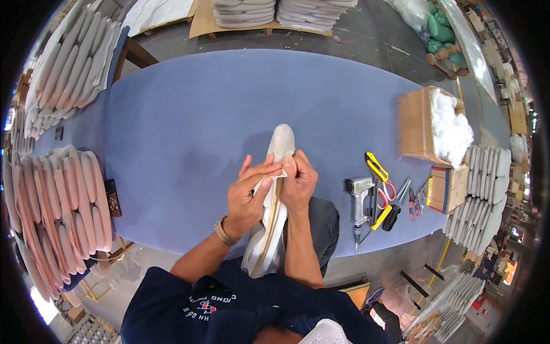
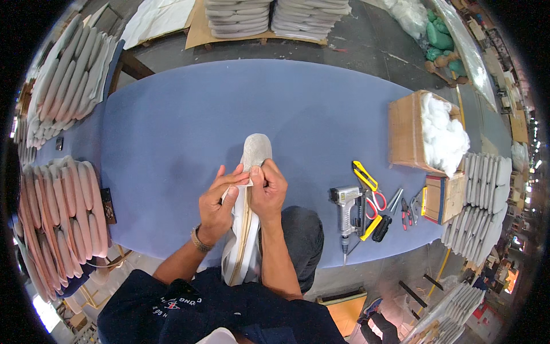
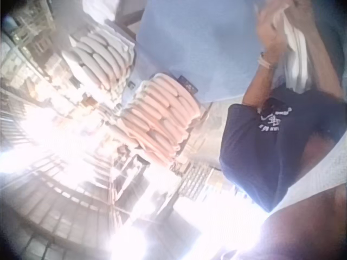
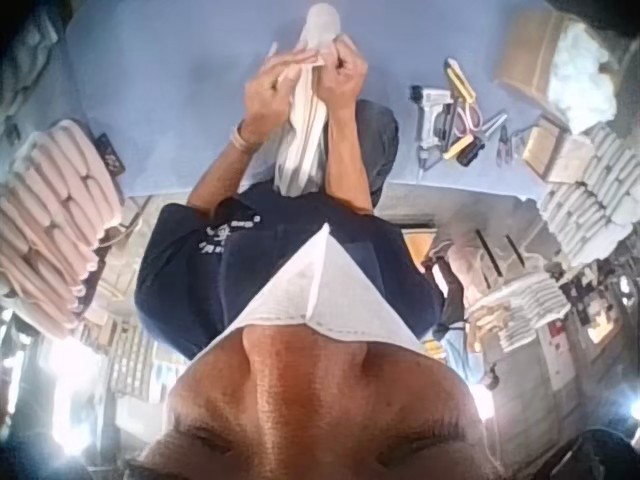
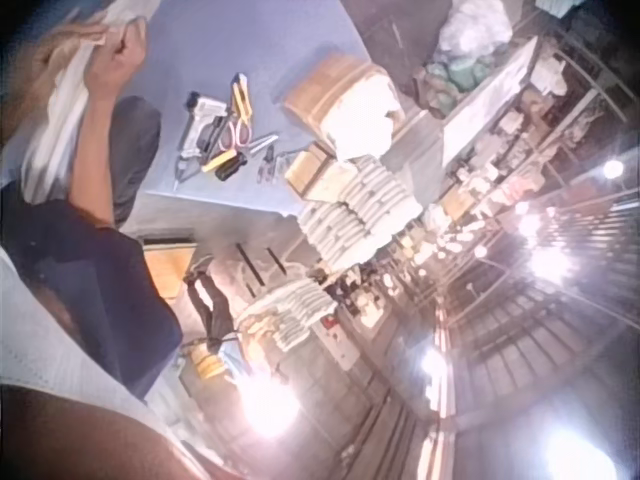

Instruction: The person assembles a cushion by inserting a foam insert into a fabric cover, folding and tucking the edges, and securing the cover with a staple gun. They trim excess fabric with scissors and continue stapling to finish the cushion.

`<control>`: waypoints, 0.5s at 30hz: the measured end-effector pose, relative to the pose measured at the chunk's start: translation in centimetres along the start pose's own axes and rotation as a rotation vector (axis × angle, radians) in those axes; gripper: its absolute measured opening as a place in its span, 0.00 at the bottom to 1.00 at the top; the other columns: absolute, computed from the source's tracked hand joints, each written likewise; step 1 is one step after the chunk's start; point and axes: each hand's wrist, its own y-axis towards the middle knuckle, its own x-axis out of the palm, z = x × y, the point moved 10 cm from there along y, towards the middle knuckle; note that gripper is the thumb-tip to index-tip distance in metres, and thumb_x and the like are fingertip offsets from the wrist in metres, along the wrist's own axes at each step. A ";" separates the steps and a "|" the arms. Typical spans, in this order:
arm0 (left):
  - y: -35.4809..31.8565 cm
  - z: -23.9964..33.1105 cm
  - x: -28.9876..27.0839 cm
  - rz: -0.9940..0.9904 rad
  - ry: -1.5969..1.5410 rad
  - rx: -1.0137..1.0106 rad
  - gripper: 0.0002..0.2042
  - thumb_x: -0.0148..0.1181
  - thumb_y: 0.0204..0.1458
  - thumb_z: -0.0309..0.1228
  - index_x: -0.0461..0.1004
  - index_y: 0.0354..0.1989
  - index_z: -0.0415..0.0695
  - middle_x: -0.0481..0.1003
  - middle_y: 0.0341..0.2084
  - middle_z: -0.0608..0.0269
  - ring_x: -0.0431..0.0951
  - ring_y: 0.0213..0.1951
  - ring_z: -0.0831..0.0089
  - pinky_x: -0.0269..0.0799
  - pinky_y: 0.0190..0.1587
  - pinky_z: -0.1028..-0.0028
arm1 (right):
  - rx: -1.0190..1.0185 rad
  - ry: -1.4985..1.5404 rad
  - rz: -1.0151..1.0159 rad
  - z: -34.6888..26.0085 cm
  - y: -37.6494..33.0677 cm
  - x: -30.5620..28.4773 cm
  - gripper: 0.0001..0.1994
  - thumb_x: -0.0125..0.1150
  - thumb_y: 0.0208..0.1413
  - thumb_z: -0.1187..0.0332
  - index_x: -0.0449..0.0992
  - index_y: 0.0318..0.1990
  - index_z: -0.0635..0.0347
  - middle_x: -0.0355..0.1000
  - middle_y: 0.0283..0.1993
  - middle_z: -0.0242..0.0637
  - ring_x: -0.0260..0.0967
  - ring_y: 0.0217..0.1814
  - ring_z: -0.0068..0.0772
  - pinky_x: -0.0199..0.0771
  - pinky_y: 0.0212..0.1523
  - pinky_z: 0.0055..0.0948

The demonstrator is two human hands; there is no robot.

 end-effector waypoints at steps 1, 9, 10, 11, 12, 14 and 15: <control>0.6 -0.1 0.2 -0.079 -0.010 0.023 0.16 0.49 0.70 0.31 0.82 0.50 0.36 0.82 0.53 0.54 0.72 0.66 0.58 0.49 0.75 0.54 | 0.011 0.013 0.012 0.3 0.1 -0.6 0.18 0.60 0.65 0.72 0.61 0.23 0.64 0.52 0.24 0.28 0.48 0.27 0.20 0.49 0.27 0.28; 10.0 -2.7 4.6 -0.199 -0.272 0.034 0.19 0.43 0.72 0.36 0.78 0.57 0.38 0.77 0.60 0.53 0.69 0.67 0.62 0.59 0.70 0.61 | 0.109 0.108 0.031 2.2 0.1 -3.2 0.20 0.60 0.68 0.67 0.64 0.23 0.65 0.54 0.25 0.27 0.49 0.29 0.19 0.50 0.29 0.27; 10.3 -3.5 5.8 -0.238 -0.260 0.020 0.19 0.44 0.72 0.36 0.78 0.57 0.38 0.76 0.60 0.53 0.69 0.67 0.62 0.60 0.70 0.61 | 0.118 0.121 0.035 2.4 0.3 -3.6 0.20 0.60 0.68 0.67 0.64 0.23 0.65 0.54 0.25 0.27 0.49 0.29 0.19 0.50 0.29 0.27; 10.3 -4.2 7.0 -0.291 -0.244 -0.004 0.19 0.45 0.72 0.36 0.78 0.57 0.39 0.75 0.61 0.53 0.70 0.67 0.62 0.61 0.69 0.61 | 0.137 0.138 0.055 2.8 0.1 -4.0 0.20 0.60 0.68 0.67 0.64 0.23 0.66 0.54 0.25 0.27 0.49 0.29 0.19 0.50 0.28 0.27; 10.3 -4.5 7.3 -0.286 -0.234 0.010 0.18 0.45 0.71 0.35 0.78 0.58 0.39 0.75 0.61 0.53 0.70 0.66 0.63 0.62 0.68 0.62 | 0.155 0.155 0.075 3.2 0.1 -4.4 0.20 0.60 0.68 0.67 0.64 0.23 0.66 0.55 0.25 0.27 0.50 0.28 0.19 0.50 0.28 0.27; 10.0 -4.7 7.7 -0.281 -0.209 0.031 0.17 0.47 0.71 0.34 0.78 0.58 0.40 0.74 0.62 0.52 0.71 0.65 0.64 0.64 0.67 0.63 | 0.148 0.131 0.066 3.2 0.2 -4.8 0.20 0.60 0.67 0.69 0.63 0.23 0.65 0.54 0.25 0.26 0.49 0.28 0.19 0.51 0.28 0.27; 9.8 -5.0 7.7 -0.267 -0.213 0.002 0.16 0.48 0.70 0.33 0.78 0.58 0.41 0.75 0.59 0.53 0.71 0.65 0.63 0.64 0.66 0.62 | 0.149 0.121 0.063 3.2 0.2 -4.9 0.19 0.60 0.67 0.69 0.63 0.23 0.65 0.54 0.25 0.26 0.49 0.28 0.19 0.51 0.28 0.27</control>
